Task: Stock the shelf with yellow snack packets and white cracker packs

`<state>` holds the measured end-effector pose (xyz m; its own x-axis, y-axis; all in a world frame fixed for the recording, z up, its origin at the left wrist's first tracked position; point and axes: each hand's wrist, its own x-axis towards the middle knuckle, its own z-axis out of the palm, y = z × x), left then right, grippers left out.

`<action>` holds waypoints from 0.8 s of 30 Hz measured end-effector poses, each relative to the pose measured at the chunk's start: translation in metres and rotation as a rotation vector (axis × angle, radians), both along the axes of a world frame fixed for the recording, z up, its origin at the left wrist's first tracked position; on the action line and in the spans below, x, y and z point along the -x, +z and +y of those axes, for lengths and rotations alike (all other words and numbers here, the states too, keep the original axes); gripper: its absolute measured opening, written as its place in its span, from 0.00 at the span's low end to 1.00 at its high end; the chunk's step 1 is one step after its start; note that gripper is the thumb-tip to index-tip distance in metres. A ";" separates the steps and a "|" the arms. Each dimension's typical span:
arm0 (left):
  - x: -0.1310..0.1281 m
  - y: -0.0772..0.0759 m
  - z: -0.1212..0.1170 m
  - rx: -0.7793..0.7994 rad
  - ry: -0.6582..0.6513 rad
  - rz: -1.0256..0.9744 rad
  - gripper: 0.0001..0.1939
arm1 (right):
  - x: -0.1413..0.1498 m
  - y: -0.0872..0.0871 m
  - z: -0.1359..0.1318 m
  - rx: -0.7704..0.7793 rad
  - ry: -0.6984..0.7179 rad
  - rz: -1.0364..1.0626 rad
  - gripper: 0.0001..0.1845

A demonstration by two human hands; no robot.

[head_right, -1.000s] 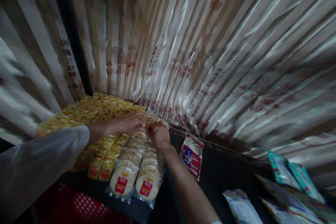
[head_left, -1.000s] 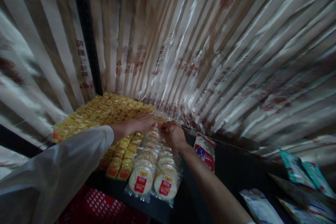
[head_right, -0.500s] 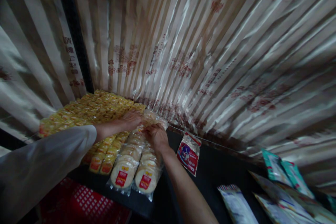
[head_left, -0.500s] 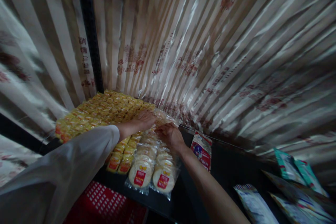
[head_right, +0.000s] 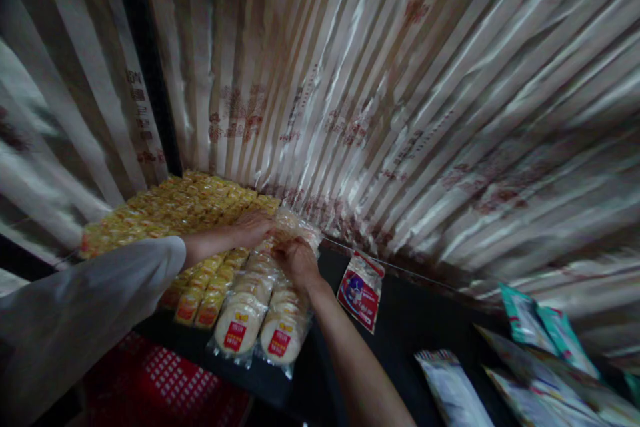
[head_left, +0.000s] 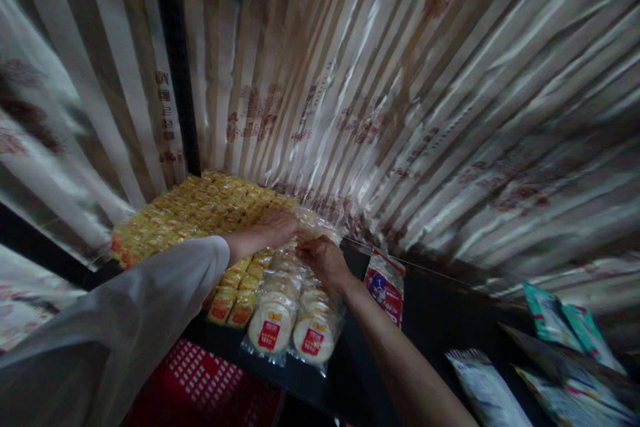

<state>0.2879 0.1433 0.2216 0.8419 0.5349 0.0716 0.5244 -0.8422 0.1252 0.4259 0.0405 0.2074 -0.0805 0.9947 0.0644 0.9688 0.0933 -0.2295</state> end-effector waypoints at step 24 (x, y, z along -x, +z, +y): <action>0.016 0.005 -0.014 -0.055 -0.118 -0.026 0.09 | 0.012 0.001 -0.022 -0.070 0.008 -0.066 0.09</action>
<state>0.2716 0.1292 0.2265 0.8963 0.4267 0.1208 0.4183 -0.9039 0.0890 0.4135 0.0185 0.2087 -0.0950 0.9872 0.1279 0.9807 0.1149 -0.1583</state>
